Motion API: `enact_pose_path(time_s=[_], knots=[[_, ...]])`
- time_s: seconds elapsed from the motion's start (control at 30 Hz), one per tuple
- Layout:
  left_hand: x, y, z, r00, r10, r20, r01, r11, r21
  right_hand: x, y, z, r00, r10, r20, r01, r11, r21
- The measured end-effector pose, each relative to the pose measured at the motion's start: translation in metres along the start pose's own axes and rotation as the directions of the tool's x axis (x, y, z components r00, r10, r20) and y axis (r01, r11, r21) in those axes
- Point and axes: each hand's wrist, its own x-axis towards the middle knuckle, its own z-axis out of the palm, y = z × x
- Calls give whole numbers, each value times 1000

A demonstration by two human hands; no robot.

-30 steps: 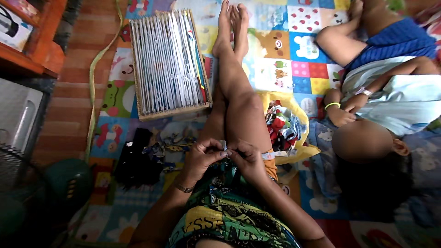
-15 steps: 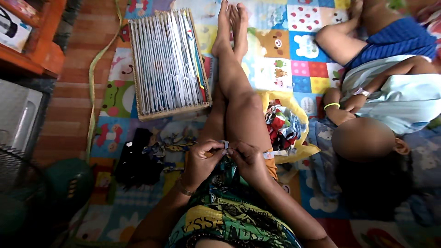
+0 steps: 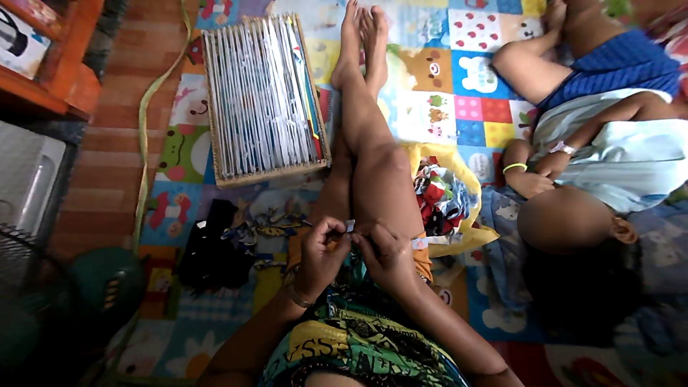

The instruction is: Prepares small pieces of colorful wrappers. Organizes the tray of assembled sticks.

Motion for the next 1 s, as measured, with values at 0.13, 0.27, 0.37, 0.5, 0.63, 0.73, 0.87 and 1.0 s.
enact_pose_path(time_s=[0.13,0.27,0.37,0.5,0.63,0.73,0.87,1.0], knots=[[0,-3,-1,1000,-21,6,21,998,-62,0,0,2,1000,-6,11,6,1000,-8],[-2,-8,0,994,110,-15,-109,992,65,-1,0,5,1000,23,-6,-23,1000,-10],[-1,-8,2,993,116,-37,-115,993,38,-1,-2,5,1000,25,-6,-25,1000,9],[-1,-4,-2,999,43,-4,-43,998,-51,0,-1,1,994,85,65,-98,971,218],[2,-5,-8,998,22,50,-18,997,-77,4,0,-7,929,269,254,-367,750,550],[3,-4,-10,998,-31,62,39,990,-136,6,-3,-10,874,344,344,-486,589,646],[4,-5,-11,995,-62,80,77,977,-200,6,-3,-9,849,378,369,-526,540,657],[4,-4,-12,995,-58,83,71,982,-172,6,3,-9,846,392,362,-532,568,628]])
